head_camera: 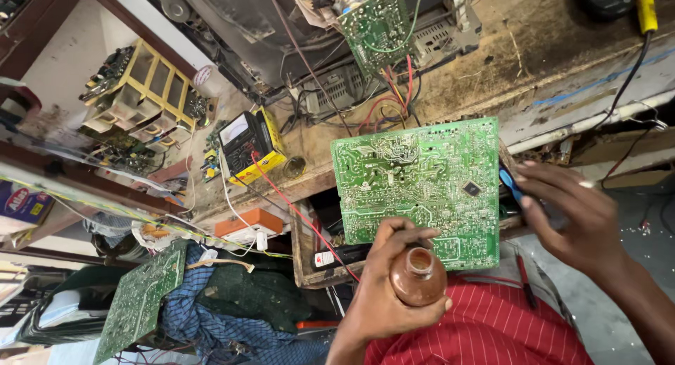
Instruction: The person holds a green circuit board and uses a multimeter with red and black probes to test multiple points on the board. The person moves the probes across different traces and components while the multimeter display is visible on the workbench.
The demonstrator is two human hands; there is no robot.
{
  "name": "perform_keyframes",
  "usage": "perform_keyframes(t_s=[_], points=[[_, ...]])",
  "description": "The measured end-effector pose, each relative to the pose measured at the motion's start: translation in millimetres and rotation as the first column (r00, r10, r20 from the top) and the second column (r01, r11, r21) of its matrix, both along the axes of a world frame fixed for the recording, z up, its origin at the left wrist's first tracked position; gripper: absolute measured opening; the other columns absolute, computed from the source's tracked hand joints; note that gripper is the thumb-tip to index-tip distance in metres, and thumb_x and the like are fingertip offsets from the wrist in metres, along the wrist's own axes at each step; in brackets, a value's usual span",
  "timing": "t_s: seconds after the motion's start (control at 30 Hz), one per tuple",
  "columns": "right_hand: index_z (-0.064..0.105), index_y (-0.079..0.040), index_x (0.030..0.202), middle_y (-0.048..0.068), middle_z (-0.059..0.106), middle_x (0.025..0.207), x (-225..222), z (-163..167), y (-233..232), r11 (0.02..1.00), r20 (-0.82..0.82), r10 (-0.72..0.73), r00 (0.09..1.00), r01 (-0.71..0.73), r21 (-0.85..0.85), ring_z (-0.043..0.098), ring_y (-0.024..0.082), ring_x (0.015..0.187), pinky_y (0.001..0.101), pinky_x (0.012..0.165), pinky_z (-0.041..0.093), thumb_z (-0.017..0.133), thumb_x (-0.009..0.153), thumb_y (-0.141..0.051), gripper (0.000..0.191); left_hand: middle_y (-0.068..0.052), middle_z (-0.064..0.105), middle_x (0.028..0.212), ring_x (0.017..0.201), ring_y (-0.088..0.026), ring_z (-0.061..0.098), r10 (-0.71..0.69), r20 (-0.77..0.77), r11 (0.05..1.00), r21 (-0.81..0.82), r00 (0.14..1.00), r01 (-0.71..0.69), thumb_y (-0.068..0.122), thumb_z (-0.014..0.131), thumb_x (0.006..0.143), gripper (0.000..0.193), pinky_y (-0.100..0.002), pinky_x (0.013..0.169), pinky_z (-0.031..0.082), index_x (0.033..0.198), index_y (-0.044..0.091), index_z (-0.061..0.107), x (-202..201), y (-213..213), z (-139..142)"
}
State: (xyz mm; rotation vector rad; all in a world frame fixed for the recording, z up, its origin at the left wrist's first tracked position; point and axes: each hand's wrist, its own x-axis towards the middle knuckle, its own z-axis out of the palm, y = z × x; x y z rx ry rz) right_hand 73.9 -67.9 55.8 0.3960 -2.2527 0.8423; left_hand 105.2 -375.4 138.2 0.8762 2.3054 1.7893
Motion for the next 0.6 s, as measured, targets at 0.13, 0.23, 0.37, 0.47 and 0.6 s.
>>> perform_keyframes(t_s=[0.13,0.23,0.37,0.47,0.6], points=[[0.073,-0.015,0.113,0.006,0.072,0.127,32.8,20.5,-24.7,0.993,0.020,0.093,0.996,-0.091,-0.079,0.071,0.016,0.113,0.0341,0.088,0.058,0.078,0.085,-0.014,0.029,-0.012,0.053,0.128,0.121,-0.022,0.055,-0.038,-0.042,0.999,0.025,0.998,0.039,0.024,0.088,0.075,0.083,-0.035,0.116,0.047,0.150,0.005,0.057,3.2,7.7,9.5],[0.073,-0.010,0.115,0.011,0.069,0.130,45.1,26.5,-51.2,0.948,0.053,0.318,0.947,-0.318,-0.008,0.072,0.023,0.107,0.0362,0.081,0.060,0.079,0.073,-0.011,0.042,-0.012,0.053,0.131,0.126,-0.024,0.055,-0.076,-0.036,0.995,0.061,0.996,0.078,0.024,0.087,0.078,0.089,-0.034,0.119,0.046,0.157,0.005,0.051,8.1,13.1,11.3],[0.071,-0.007,0.120,0.011,0.064,0.132,46.8,34.6,-73.5,0.944,0.038,0.310,0.950,-0.312,0.110,0.070,0.031,0.107,0.0395,0.083,0.059,0.077,0.065,-0.005,0.055,-0.015,0.055,0.138,0.132,-0.027,0.056,-0.063,-0.070,0.998,0.009,0.996,0.064,0.025,0.087,0.077,0.098,-0.037,0.123,0.045,0.163,0.005,0.043,12.9,9.4,8.7],[0.070,-0.006,0.112,0.011,0.067,0.127,45.0,45.3,-76.9,0.953,0.022,0.284,0.959,-0.284,0.107,0.072,0.031,0.106,0.0381,0.082,0.058,0.078,0.069,-0.004,0.044,-0.018,0.058,0.147,0.137,-0.028,0.059,-0.084,-0.064,0.994,-0.076,0.994,0.079,0.028,0.087,0.072,0.107,-0.040,0.126,0.045,0.164,0.005,0.037,12.6,4.1,6.1],[0.068,-0.004,0.114,0.011,0.071,0.121,48.6,64.2,-72.3,0.953,0.037,0.301,0.953,-0.301,-0.028,0.075,0.026,0.098,0.0328,0.083,0.060,0.080,0.078,-0.006,0.038,-0.017,0.059,0.153,0.139,-0.028,0.062,-0.071,-0.096,0.997,-0.037,0.993,0.068,0.026,0.086,0.075,0.101,-0.039,0.123,0.048,0.162,0.005,0.040,12.5,5.1,2.0]])
